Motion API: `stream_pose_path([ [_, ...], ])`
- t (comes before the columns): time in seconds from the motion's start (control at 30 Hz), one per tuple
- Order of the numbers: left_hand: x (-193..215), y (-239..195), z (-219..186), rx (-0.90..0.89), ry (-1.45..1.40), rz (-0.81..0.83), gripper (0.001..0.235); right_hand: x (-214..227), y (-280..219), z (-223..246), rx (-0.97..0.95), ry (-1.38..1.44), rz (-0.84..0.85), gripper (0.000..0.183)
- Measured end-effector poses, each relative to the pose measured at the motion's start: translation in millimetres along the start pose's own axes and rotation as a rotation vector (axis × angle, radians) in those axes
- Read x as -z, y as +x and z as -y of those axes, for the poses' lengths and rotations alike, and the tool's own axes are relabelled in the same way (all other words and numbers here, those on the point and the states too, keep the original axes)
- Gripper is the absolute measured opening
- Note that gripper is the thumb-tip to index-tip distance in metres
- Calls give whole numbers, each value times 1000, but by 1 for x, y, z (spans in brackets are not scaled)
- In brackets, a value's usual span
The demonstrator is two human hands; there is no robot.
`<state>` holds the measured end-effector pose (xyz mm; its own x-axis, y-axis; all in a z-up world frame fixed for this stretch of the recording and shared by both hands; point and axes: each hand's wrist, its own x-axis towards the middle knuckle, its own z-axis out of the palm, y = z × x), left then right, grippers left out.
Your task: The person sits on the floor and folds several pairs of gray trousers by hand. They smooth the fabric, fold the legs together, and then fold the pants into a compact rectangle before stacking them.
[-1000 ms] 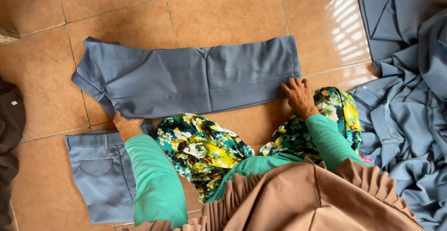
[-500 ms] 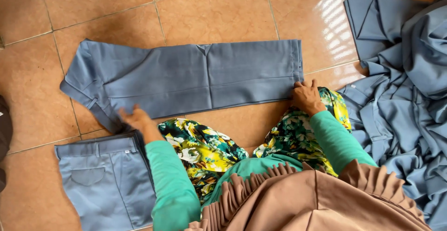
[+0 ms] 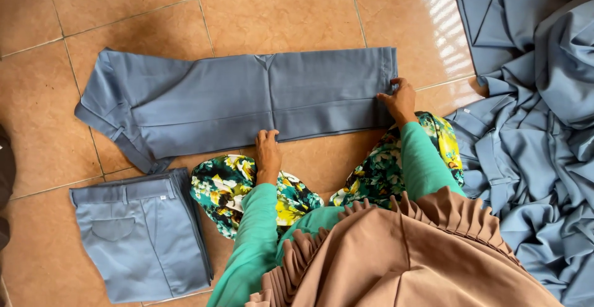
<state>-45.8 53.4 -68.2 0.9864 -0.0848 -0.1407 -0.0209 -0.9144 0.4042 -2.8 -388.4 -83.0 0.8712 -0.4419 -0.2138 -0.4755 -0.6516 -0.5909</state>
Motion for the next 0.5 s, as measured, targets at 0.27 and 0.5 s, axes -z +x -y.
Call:
stream_pose_path([
  [0.27,-29,3,17,-30,66,-111,23,10,-10,21,-87,-18,28,61],
  [0.5,-20,11,9,-112,9,-451,13,-5,9,-7,-106,-32,66,62],
])
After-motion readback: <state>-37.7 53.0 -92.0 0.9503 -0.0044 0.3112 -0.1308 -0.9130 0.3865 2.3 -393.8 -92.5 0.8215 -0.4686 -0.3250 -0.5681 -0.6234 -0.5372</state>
